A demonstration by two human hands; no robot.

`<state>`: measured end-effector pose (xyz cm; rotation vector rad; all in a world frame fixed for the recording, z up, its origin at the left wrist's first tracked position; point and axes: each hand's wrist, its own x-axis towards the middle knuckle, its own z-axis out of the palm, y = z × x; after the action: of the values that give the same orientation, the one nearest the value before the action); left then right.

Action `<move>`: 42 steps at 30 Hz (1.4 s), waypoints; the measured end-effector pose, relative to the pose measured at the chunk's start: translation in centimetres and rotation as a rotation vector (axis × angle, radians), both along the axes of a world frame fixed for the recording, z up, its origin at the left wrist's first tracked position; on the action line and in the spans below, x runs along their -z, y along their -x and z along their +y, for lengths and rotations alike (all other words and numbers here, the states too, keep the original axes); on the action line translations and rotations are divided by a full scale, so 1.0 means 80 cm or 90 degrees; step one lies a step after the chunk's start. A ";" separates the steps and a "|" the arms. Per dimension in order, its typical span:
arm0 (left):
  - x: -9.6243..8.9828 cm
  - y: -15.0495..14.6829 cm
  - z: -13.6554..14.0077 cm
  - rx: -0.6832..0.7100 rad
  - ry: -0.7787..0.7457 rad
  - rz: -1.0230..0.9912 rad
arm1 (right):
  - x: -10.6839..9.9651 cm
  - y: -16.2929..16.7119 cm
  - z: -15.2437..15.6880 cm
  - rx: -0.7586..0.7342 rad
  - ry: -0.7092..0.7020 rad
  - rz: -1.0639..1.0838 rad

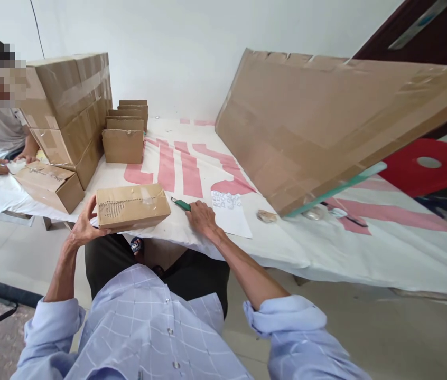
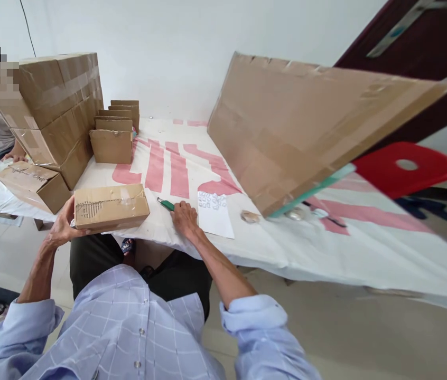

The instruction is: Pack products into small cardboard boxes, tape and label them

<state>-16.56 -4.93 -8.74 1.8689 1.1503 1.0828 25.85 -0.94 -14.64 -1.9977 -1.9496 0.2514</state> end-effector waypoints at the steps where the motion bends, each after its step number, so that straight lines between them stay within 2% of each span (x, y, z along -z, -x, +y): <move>1: 0.004 0.000 -0.002 0.000 -0.005 -0.004 | 0.001 0.000 0.000 0.002 -0.019 0.017; 5: 0.012 0.002 -0.005 0.007 0.013 -0.053 | -0.006 0.000 -0.001 -0.006 -0.110 0.115; 8: 0.012 0.002 -0.002 0.020 0.022 -0.080 | -0.023 0.004 -0.001 -0.041 -0.159 0.199; 12: 0.012 0.002 0.004 0.035 0.023 -0.068 | -0.064 0.020 -0.013 -0.100 -0.189 0.288; 16: 0.010 -0.004 0.001 0.037 0.001 -0.040 | -0.116 0.046 -0.043 -0.275 -0.194 0.359; 19: 0.003 -0.013 -0.009 0.022 -0.032 -0.010 | -0.146 0.064 -0.063 -0.397 -0.175 0.315; 22: -0.003 -0.020 -0.020 0.015 -0.066 0.025 | -0.162 0.075 -0.072 -0.441 -0.180 0.252; 32: -0.010 -0.028 -0.036 0.016 -0.137 0.074 | -0.177 0.073 -0.075 -0.472 -0.195 0.136; 42: -0.024 -0.041 -0.053 0.017 -0.314 0.145 | -0.207 0.065 -0.085 -0.436 -0.216 -0.045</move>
<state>-13.27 -9.13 -6.84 2.4330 1.0383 1.2443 20.65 -7.78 1.96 -1.1001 -2.4641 0.0013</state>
